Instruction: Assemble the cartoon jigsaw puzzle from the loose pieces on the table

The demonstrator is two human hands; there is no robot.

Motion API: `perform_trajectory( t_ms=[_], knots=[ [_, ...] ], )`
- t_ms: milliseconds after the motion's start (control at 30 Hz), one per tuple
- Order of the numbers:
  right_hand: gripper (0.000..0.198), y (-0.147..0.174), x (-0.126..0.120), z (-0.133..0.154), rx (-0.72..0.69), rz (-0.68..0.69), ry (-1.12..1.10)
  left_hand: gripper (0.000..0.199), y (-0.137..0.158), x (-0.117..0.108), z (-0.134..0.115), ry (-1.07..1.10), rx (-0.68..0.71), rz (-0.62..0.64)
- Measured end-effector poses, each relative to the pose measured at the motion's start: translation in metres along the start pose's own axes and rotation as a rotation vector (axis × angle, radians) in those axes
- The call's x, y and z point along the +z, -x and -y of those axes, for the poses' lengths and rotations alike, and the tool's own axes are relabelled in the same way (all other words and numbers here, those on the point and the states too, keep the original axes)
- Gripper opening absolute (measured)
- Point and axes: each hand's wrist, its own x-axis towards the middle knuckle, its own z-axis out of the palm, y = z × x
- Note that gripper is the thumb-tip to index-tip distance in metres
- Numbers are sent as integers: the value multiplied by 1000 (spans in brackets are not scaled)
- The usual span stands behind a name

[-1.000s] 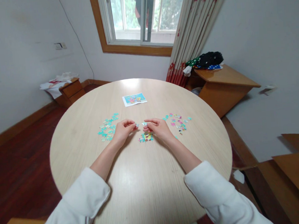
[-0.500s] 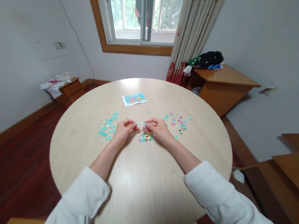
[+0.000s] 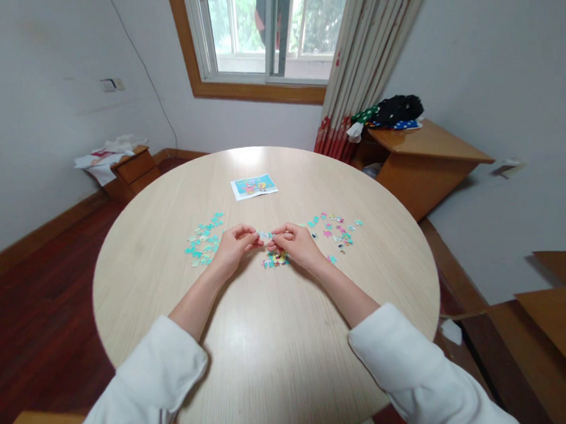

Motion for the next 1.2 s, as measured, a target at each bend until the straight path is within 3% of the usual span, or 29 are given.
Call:
perform_trajectory(
  t_ms=[667,833,967,1200],
  knots=[
    [14,1,-1,2,34,20,57,28,-1,-2,1,-4,16,-2],
    [18,-3,-4,1,20,-21,23,20,-4,-5,2,-289,129,-66],
    [19,-8,-7,-3,-11,-61,-9,14,-5,-6,4,-506,179,-26],
    [16,-12,-14,-7,-179,-106,238,13,-1,-8,6,-838,288,6]
  ],
)
